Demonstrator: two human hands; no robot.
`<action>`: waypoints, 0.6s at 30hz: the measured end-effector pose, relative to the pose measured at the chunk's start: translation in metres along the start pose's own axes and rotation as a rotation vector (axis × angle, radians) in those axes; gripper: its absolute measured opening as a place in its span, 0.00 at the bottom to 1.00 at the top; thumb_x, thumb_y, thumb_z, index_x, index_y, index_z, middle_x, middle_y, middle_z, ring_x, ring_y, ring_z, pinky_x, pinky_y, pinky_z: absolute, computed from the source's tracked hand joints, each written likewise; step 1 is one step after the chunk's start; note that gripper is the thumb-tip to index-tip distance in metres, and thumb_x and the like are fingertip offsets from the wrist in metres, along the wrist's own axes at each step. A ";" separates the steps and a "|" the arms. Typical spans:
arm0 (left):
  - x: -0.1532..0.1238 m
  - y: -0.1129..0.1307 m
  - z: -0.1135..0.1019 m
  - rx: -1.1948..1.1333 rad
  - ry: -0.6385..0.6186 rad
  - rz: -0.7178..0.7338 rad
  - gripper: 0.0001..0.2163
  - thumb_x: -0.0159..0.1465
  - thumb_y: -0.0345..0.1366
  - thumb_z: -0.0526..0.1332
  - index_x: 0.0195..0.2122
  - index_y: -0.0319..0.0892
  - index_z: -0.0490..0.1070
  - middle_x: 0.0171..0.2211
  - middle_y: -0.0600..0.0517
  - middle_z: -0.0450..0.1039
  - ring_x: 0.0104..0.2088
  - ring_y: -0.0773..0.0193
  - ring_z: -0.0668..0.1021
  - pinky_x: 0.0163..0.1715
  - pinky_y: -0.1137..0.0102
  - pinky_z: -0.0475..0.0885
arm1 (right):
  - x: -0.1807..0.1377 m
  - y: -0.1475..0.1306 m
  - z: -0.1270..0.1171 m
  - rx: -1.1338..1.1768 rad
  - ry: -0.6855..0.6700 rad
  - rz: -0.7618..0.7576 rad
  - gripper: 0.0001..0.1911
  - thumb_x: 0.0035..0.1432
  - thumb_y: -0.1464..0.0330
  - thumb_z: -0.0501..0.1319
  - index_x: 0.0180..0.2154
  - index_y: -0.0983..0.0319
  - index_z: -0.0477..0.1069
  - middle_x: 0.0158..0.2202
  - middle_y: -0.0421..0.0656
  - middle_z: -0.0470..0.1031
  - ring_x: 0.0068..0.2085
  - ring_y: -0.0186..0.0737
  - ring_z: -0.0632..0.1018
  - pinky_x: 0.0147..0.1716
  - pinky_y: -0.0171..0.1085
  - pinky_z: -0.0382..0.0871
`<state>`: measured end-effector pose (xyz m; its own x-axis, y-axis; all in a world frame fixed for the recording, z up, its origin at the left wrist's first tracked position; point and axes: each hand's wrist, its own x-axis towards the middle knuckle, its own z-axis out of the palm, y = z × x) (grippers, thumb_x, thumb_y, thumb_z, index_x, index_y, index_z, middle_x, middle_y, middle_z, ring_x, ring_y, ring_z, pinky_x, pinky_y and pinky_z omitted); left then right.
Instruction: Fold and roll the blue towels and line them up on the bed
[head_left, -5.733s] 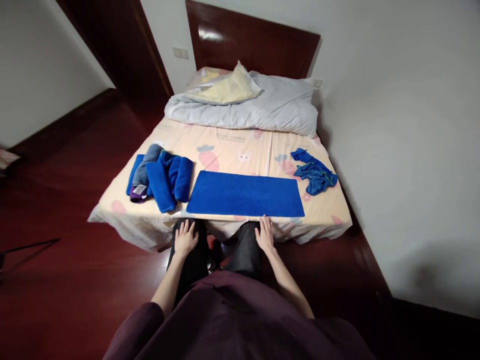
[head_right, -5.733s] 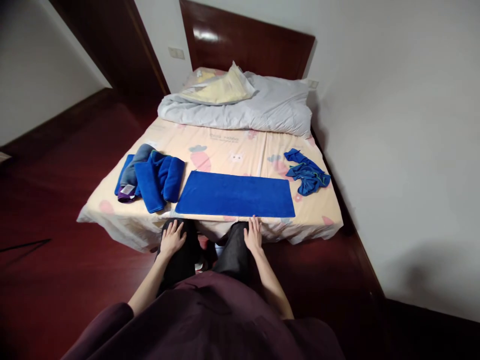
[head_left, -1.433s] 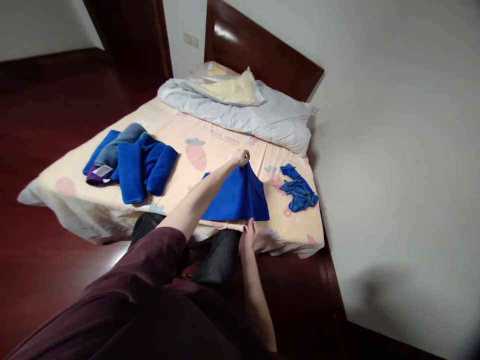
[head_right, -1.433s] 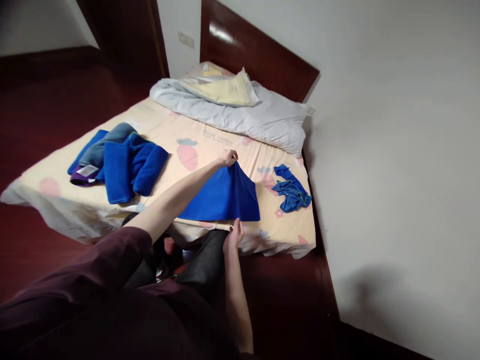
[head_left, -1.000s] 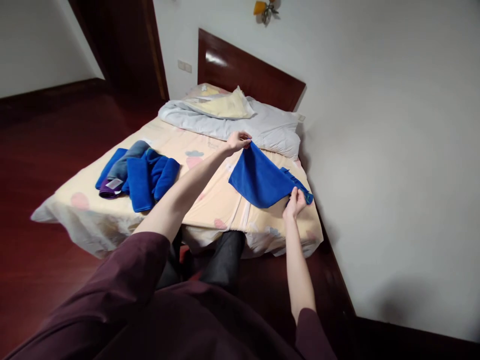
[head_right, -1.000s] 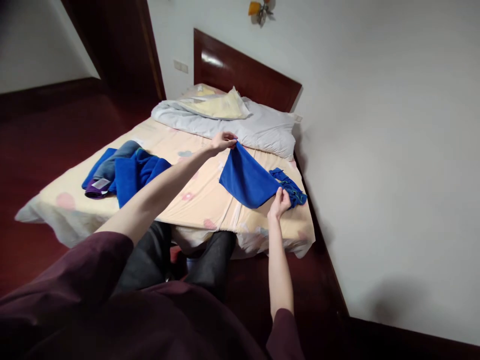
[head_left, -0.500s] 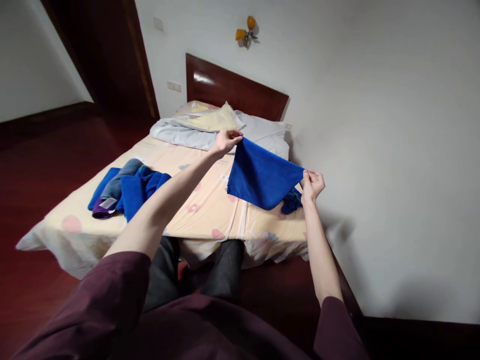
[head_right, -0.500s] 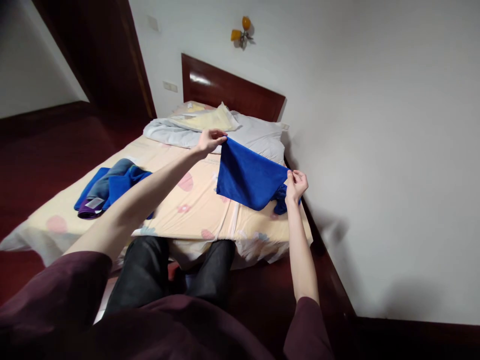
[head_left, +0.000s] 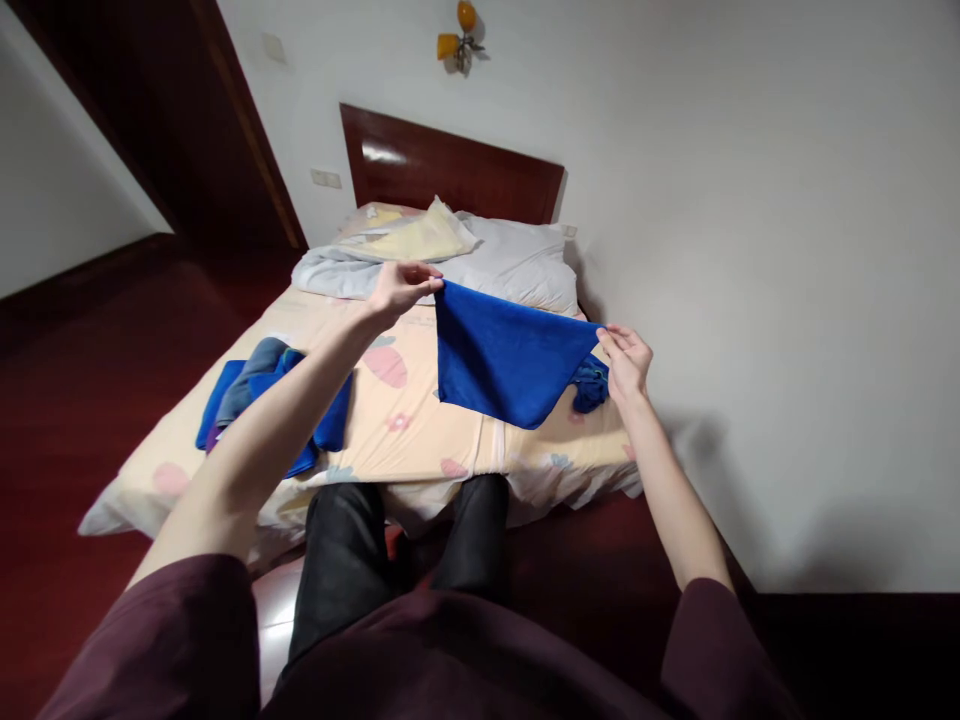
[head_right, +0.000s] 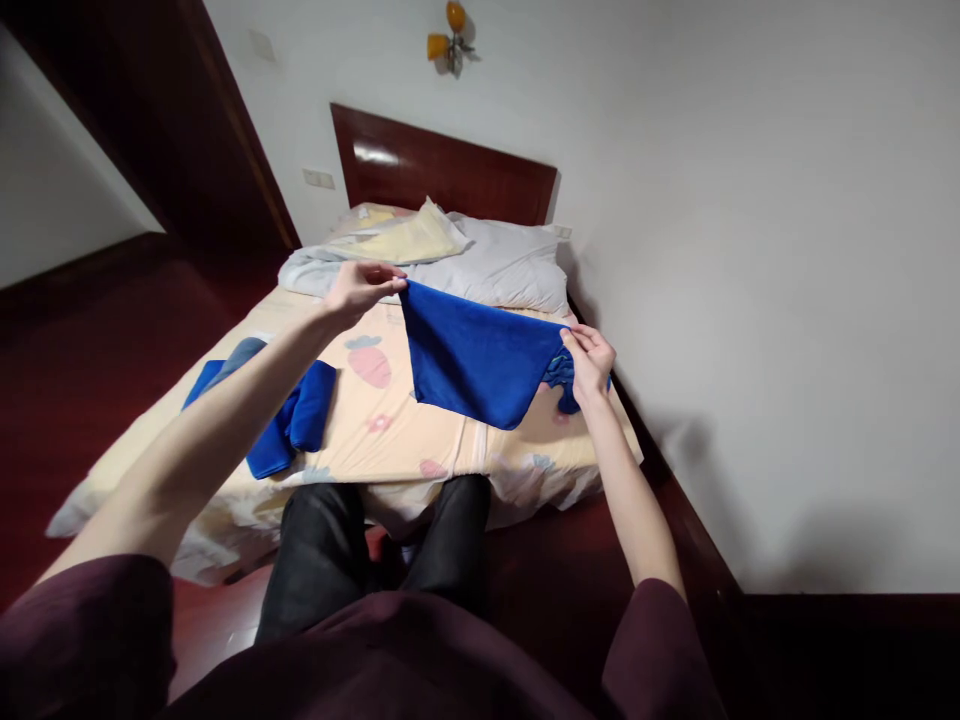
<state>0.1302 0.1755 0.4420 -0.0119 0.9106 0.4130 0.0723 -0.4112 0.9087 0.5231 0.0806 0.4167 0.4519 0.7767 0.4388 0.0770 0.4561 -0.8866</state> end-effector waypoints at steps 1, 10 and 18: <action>-0.006 0.001 -0.007 0.005 -0.006 -0.011 0.13 0.50 0.35 0.77 0.34 0.40 0.77 0.31 0.49 0.79 0.36 0.60 0.80 0.40 0.68 0.77 | -0.004 -0.002 0.001 0.007 -0.021 0.003 0.19 0.47 0.62 0.78 0.38 0.63 0.77 0.35 0.43 0.82 0.37 0.35 0.82 0.40 0.35 0.77; -0.057 0.003 -0.087 0.046 -0.055 -0.092 0.15 0.52 0.43 0.76 0.38 0.41 0.81 0.36 0.48 0.79 0.40 0.58 0.83 0.41 0.63 0.80 | -0.017 -0.009 0.015 0.109 -0.226 0.142 0.17 0.47 0.70 0.80 0.38 0.63 0.78 0.33 0.41 0.80 0.34 0.34 0.80 0.34 0.33 0.75; -0.069 -0.022 -0.132 0.145 -0.038 -0.248 0.20 0.48 0.49 0.79 0.36 0.43 0.82 0.34 0.48 0.80 0.38 0.57 0.82 0.39 0.64 0.79 | -0.009 0.033 0.054 0.122 -0.335 0.354 0.20 0.45 0.68 0.82 0.38 0.62 0.78 0.32 0.40 0.80 0.29 0.31 0.78 0.29 0.32 0.73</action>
<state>-0.0024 0.1160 0.4017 -0.0100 0.9846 0.1743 0.2141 -0.1682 0.9622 0.4739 0.1121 0.3915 0.1201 0.9806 0.1547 -0.1427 0.1713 -0.9748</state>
